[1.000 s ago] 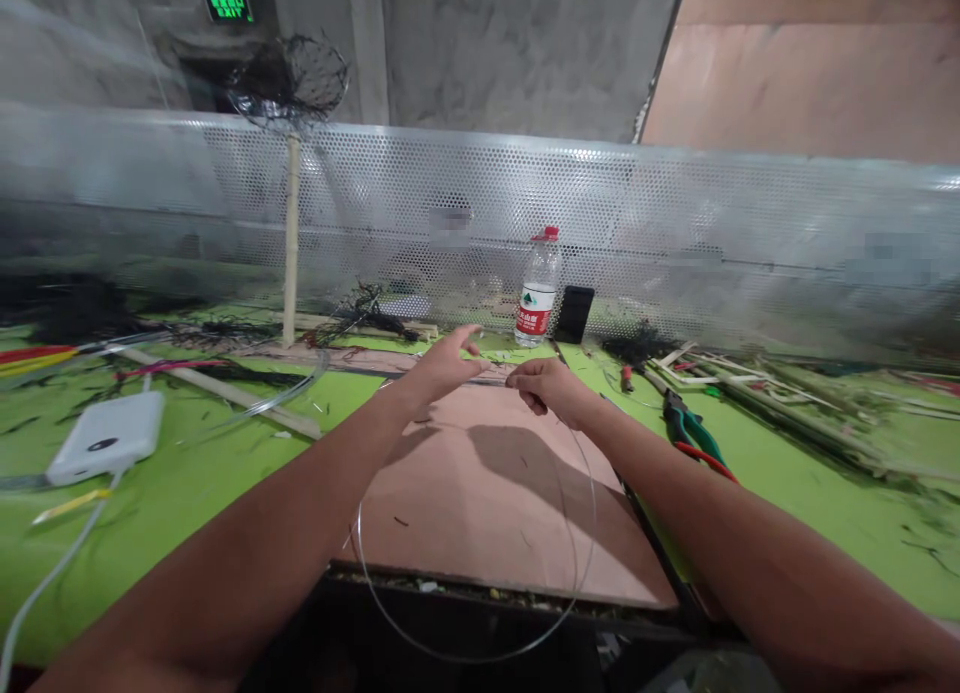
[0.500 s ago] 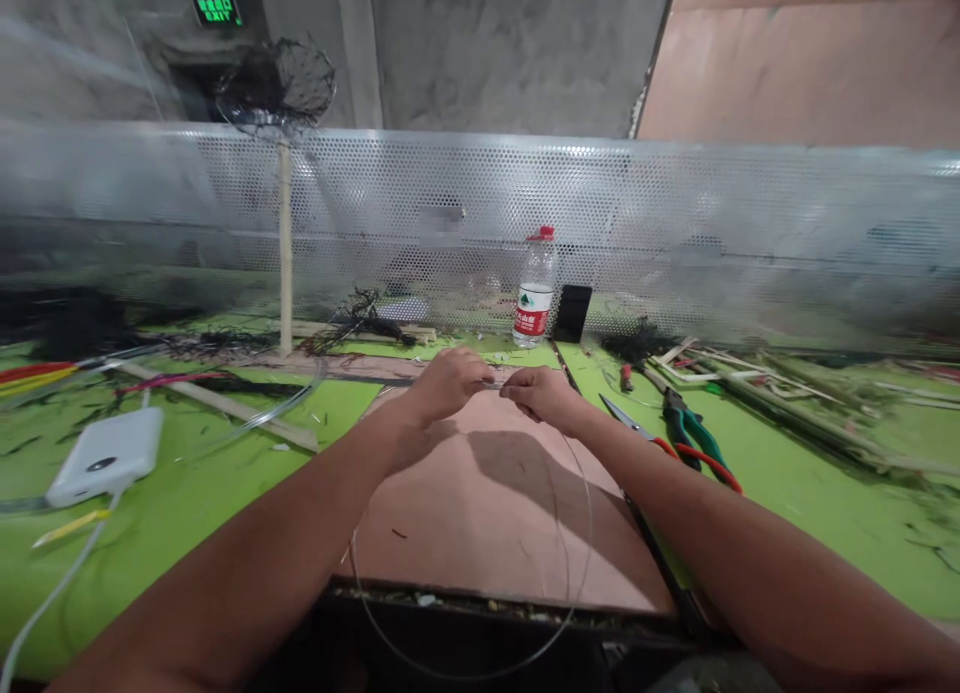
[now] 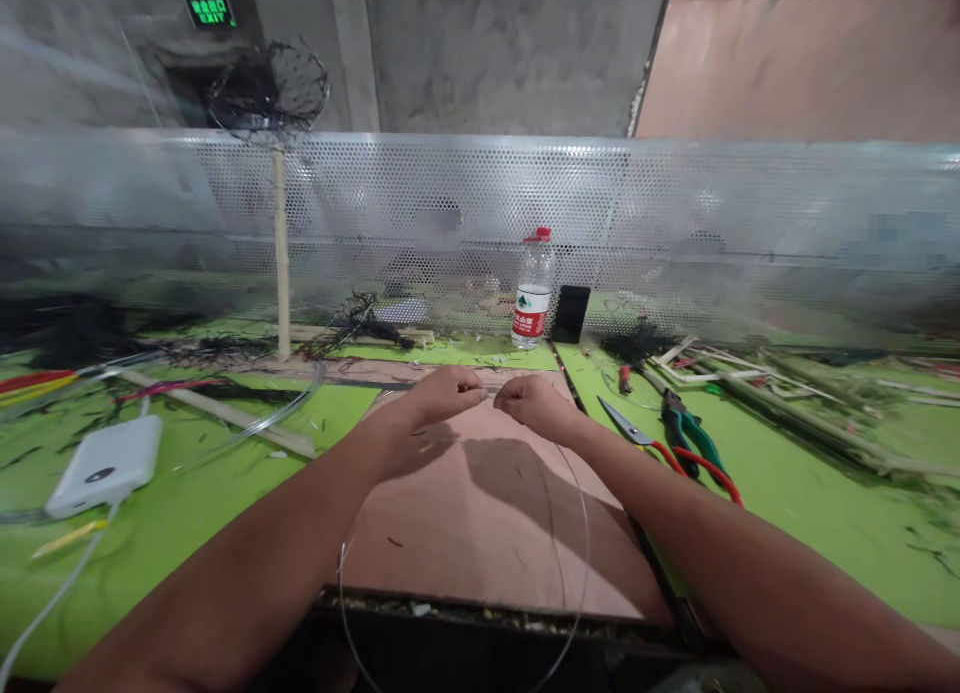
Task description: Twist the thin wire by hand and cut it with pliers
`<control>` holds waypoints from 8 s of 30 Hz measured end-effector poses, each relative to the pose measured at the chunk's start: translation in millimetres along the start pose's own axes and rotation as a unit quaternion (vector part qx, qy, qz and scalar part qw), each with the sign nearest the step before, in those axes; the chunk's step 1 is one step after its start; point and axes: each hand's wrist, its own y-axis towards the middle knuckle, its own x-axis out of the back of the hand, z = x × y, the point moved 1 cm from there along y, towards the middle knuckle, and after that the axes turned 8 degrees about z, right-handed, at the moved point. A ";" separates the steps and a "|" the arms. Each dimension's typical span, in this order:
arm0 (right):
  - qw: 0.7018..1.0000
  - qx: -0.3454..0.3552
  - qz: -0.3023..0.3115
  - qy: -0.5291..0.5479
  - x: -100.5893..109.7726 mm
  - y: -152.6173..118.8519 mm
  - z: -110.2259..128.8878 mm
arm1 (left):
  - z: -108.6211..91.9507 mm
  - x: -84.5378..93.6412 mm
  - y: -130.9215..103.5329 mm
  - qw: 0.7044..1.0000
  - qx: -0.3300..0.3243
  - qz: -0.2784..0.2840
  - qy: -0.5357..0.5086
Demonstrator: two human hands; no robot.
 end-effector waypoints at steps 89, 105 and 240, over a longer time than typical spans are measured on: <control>0.981 0.182 -0.001 -0.061 7.0 1.1 -10.1 | -15.7 -0.9 -7.8 0.963 0.073 0.060 -0.253; 0.957 0.196 -0.016 -0.212 18.8 0.3 -14.0 | -2.2 -4.1 -8.4 0.950 0.094 0.116 -0.275; 0.999 0.031 0.007 -0.037 -5.8 -4.2 -6.7 | -10.6 -5.3 -4.5 0.989 0.080 0.067 -0.101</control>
